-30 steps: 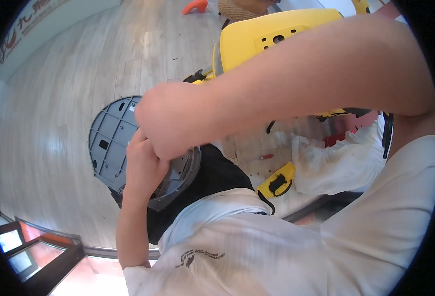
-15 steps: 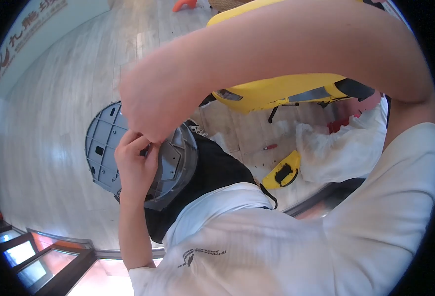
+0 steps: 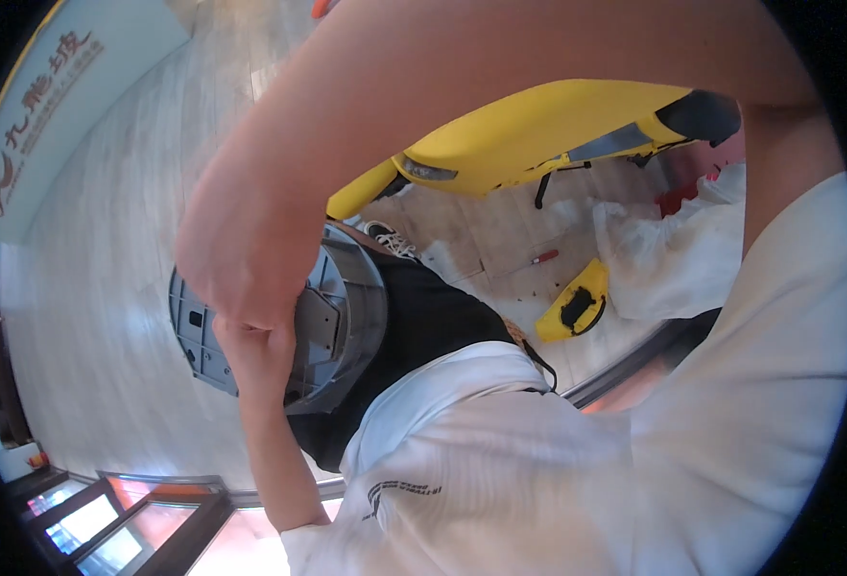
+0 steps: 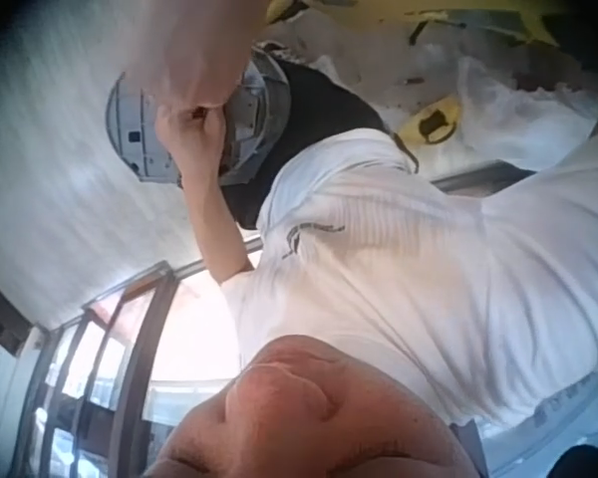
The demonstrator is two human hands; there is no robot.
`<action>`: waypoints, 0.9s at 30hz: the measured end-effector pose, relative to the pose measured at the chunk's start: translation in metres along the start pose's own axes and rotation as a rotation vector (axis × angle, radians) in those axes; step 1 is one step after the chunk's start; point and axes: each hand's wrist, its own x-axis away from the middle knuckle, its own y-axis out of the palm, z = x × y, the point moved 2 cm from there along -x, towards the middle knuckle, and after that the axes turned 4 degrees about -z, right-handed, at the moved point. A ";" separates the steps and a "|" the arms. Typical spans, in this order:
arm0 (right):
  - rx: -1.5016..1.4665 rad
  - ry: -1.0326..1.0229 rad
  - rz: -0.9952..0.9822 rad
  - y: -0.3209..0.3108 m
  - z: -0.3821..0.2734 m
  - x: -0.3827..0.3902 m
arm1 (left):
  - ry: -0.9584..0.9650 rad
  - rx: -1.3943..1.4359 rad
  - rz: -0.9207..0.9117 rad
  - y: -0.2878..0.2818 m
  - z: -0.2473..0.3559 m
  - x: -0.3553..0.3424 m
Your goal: Repairing a circular plastic housing, possibly from a robotic vacuum, by inserting internal components and securing them with a hex key.
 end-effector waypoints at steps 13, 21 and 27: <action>-0.425 0.199 -0.045 0.030 -0.013 -0.018 | 0.051 -0.129 0.058 0.006 -0.013 0.009; -0.669 0.307 -0.112 0.032 -0.026 -0.039 | -0.055 0.033 0.035 -0.001 -0.009 0.007; -0.738 0.465 -0.162 0.011 -0.012 -0.034 | 0.063 -0.014 -0.028 0.001 -0.006 0.007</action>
